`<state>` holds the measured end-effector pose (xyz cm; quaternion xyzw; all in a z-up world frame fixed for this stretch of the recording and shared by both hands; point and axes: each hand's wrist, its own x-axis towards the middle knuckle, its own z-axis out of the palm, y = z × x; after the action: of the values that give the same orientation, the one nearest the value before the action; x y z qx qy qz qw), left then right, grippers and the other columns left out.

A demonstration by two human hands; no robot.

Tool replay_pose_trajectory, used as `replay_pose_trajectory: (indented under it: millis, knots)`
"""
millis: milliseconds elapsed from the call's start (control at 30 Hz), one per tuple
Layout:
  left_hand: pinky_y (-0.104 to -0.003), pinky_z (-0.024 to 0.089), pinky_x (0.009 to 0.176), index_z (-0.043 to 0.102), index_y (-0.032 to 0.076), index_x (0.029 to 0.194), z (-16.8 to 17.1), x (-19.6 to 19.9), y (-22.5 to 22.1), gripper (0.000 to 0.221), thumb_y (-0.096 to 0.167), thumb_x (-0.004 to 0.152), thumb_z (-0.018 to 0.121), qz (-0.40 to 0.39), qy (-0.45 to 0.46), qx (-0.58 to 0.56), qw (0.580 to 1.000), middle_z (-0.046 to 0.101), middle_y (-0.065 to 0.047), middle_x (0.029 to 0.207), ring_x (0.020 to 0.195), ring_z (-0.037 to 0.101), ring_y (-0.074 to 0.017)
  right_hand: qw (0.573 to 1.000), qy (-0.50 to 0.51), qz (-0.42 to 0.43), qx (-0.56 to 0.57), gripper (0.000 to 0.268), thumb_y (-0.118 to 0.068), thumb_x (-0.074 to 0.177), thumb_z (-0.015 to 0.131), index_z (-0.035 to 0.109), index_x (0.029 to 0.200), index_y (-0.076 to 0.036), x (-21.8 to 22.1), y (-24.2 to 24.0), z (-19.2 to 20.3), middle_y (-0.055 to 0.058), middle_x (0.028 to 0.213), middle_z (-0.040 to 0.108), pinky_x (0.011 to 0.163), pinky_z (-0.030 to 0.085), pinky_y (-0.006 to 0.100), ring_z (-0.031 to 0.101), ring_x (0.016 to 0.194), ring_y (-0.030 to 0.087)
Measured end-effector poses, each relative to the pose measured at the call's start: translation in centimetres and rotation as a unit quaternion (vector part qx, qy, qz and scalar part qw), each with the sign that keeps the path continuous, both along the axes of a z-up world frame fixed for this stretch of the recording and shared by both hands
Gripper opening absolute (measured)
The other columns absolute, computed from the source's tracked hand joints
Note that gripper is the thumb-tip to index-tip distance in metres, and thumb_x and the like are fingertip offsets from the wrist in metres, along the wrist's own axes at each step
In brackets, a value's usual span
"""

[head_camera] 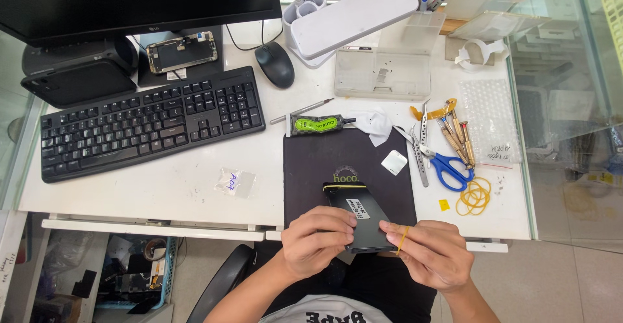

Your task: The person secures a smartphone with multiple rubber bands, then wipes its screen with a white cloth. They handle several small tools on the desk, including tweezers and screwdrivers, and place them into a container.

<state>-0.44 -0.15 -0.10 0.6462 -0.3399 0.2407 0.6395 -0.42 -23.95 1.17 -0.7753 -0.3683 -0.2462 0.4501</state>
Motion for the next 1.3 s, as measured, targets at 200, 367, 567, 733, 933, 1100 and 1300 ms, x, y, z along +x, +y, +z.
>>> replay_pose_trajectory:
  millis: [200,367,567,733,933,1100,1300]
  knots:
    - [-0.044,0.063,0.09,0.07,-0.002,0.097,-0.2,0.1,0.2,0.023,-0.011,0.079,0.082,0.047,-0.078,0.037,0.995,0.069,-0.01,0.097,0.096,0.077,-0.0297,0.999,-0.033,0.008,-0.042,0.025,0.003,0.081,0.079,0.07,0.104,0.001,0.2,0.2,1.1,0.018,0.102,0.076,0.053,0.052,0.023,0.067,0.06,0.013]
    - [-0.042,0.063,0.089,0.071,-0.001,0.099,-0.4,-0.3,0.0,0.024,-0.008,0.08,0.084,0.055,-0.098,0.058,0.992,0.07,-0.01,0.099,0.095,0.076,-0.0282,0.992,-0.045,0.032,-0.11,0.026,0.0,0.075,0.085,0.072,0.098,-0.001,-0.5,0.3,2.6,0.017,0.099,0.077,0.048,0.048,0.023,0.063,0.055,0.012]
    - [-0.043,0.065,0.091,0.069,-0.003,0.104,0.5,0.4,0.1,0.028,-0.008,0.08,0.083,0.018,-0.072,0.068,0.995,0.07,-0.012,0.103,0.101,0.075,-0.0312,0.996,-0.057,-0.009,-0.071,0.022,0.0,0.078,0.084,0.072,0.097,-0.001,-0.5,1.1,2.2,0.013,0.098,0.077,0.05,0.047,0.025,0.062,0.055,0.012]
    - [-0.045,0.059,0.096,0.069,-0.002,0.11,1.5,2.4,0.1,0.037,-0.005,0.074,0.077,-0.021,-0.012,0.125,0.992,0.072,-0.015,0.113,0.109,0.073,-0.032,0.998,-0.041,-0.041,-0.014,0.018,-0.001,0.084,0.077,0.071,0.1,0.002,0.0,0.6,1.4,0.014,0.097,0.076,0.056,0.052,0.025,0.068,0.062,0.016]
    - [-0.036,0.06,0.089,0.07,0.002,0.112,2.1,3.6,-1.9,0.035,0.002,0.078,0.081,-0.033,0.022,0.146,0.988,0.074,-0.01,0.111,0.105,0.074,-0.0276,0.99,0.012,-0.118,0.073,0.013,-0.004,0.089,0.074,0.072,0.1,0.002,-0.3,-0.6,-0.4,0.015,0.095,0.077,0.057,0.051,0.024,0.066,0.062,0.015]
    - [-0.037,0.058,0.079,0.071,0.002,0.11,1.8,4.1,-3.2,0.031,0.006,0.082,0.083,-0.03,0.047,0.195,0.979,0.074,-0.009,0.1,0.091,0.074,-0.0265,0.96,0.143,-0.175,0.166,0.017,-0.008,0.088,0.072,0.075,0.097,0.006,-1.0,-2.1,-2.7,0.018,0.094,0.078,0.049,0.047,0.017,0.066,0.057,0.011]
    - [-0.036,0.059,0.076,0.069,0.001,0.107,2.0,4.2,-3.4,0.027,0.001,0.082,0.08,-0.027,-0.002,0.223,0.974,0.073,-0.009,0.097,0.088,0.074,-0.0263,0.988,0.1,-0.062,0.098,0.022,-0.005,0.094,0.074,0.069,0.115,0.002,-0.4,-2.8,-0.3,0.015,0.11,0.076,0.078,0.065,0.028,0.078,0.094,0.02]
